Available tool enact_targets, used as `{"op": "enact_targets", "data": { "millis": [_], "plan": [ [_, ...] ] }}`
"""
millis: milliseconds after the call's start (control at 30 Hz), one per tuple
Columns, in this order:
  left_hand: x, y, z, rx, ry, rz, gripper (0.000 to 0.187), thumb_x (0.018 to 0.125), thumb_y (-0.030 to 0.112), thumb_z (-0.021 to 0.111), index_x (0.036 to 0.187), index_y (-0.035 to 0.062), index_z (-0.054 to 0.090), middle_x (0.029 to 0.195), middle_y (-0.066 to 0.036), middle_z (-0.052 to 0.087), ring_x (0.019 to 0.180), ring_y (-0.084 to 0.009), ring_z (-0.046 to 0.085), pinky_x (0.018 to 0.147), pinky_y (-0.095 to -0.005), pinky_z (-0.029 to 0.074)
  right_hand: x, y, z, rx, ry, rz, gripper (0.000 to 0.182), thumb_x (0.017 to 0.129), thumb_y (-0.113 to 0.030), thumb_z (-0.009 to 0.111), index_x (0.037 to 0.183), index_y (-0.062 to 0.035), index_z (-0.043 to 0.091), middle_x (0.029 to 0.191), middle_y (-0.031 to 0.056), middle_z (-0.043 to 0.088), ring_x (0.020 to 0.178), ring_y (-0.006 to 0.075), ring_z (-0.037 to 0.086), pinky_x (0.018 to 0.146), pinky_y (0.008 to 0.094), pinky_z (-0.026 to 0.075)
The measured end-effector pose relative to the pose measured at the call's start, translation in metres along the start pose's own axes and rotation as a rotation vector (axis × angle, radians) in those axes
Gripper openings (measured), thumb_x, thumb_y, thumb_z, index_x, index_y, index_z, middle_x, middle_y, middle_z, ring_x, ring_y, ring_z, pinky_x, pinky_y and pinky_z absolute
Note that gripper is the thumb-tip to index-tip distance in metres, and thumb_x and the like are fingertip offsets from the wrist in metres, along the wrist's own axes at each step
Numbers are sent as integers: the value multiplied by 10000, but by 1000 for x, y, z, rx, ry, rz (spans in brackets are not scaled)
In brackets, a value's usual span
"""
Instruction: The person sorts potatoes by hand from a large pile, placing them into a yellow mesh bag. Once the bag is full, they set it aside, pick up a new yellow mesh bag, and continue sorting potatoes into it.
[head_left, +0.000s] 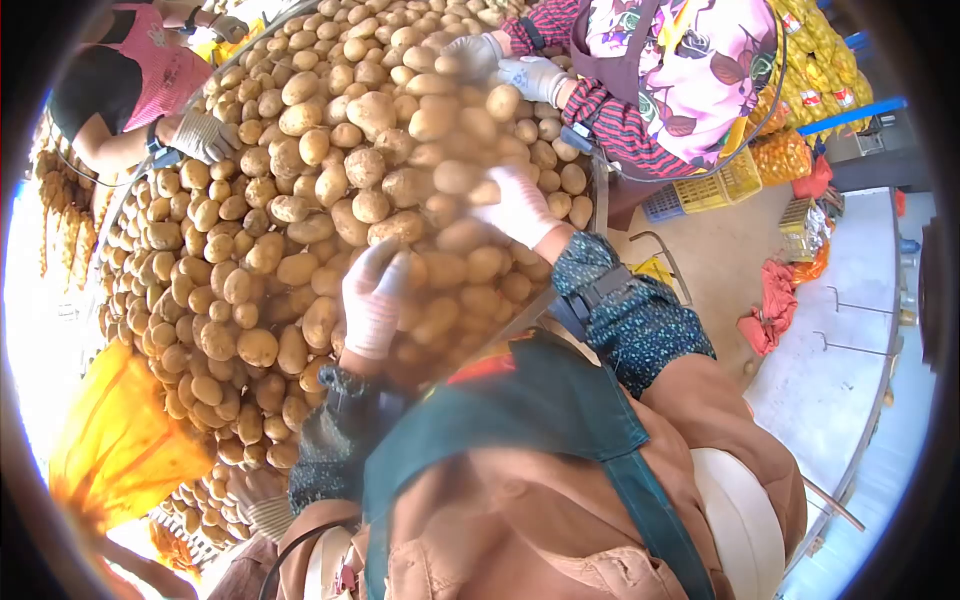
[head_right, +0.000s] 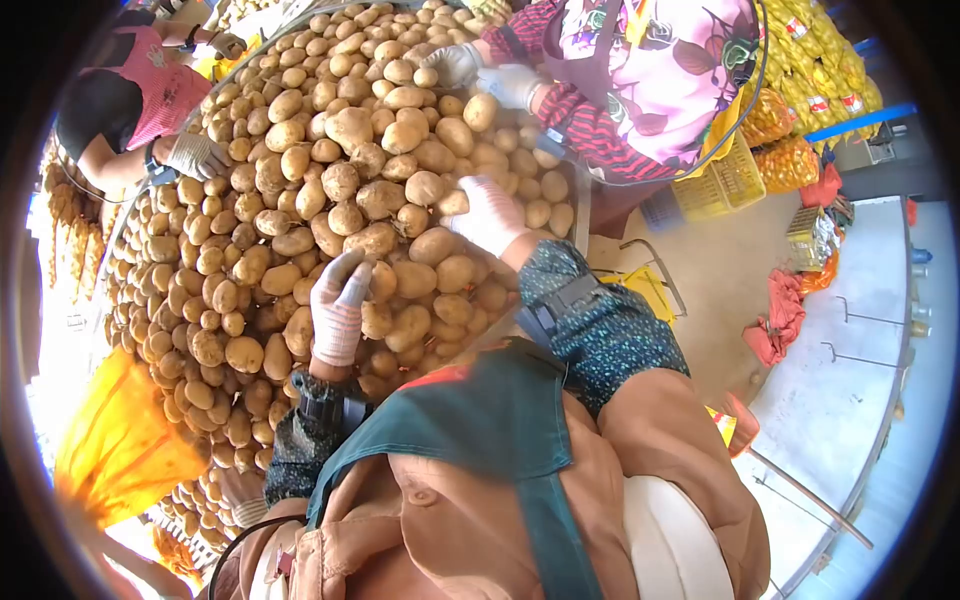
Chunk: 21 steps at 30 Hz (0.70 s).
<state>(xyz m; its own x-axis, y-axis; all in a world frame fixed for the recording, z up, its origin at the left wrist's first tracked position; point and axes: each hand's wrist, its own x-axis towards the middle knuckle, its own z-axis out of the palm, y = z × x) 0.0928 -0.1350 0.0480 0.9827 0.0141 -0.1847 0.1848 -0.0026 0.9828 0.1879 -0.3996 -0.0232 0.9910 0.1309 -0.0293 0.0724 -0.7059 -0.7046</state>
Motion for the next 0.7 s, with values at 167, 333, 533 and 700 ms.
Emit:
{"op": "enact_targets", "data": {
  "millis": [167, 333, 533, 700],
  "plan": [
    [14, -4, 11, 153, -62, 127, 301, 957, 76, 672, 1241, -21, 649, 1088, -42, 678, 980, -100, 608, 882, -253, 513, -44, -27, -30, 970, 12, 397, 484, 811, -100, 840, 1215, -35, 580, 1125, 84, 672, 922, 180, 661, 744, 296, 556],
    [18, 2, 13, 126, -32, 176, 298, 948, 55, 675, 1236, -17, 653, 1094, -45, 679, 979, -100, 610, 880, -259, 517, -69, -32, -35, 1231, -58, 304, 636, 826, -70, 826, 1360, -55, 481, 1286, 92, 587, 1041, 153, 621, 829, 277, 558],
    [12, 36, 40, 38, -269, -74, 560, 925, 204, 759, 1400, -4, 548, 1204, -84, 644, 994, -143, 617, 877, -285, 519, -77, -79, -22, 404, 79, -256, 721, 729, -217, 908, 1339, -47, 562, 1267, 170, 602, 1175, 292, 598, 991, 397, 495],
    [12, 20, 42, -110, -233, -3, 342, 953, 78, 685, 1283, 1, 632, 1118, -52, 673, 945, -102, 620, 817, -255, 524, -77, -83, -26, 690, -16, -103, 662, 772, -184, 883, 1328, -35, 556, 1252, 115, 613, 1170, 220, 598, 968, 353, 519]
  ]
}}
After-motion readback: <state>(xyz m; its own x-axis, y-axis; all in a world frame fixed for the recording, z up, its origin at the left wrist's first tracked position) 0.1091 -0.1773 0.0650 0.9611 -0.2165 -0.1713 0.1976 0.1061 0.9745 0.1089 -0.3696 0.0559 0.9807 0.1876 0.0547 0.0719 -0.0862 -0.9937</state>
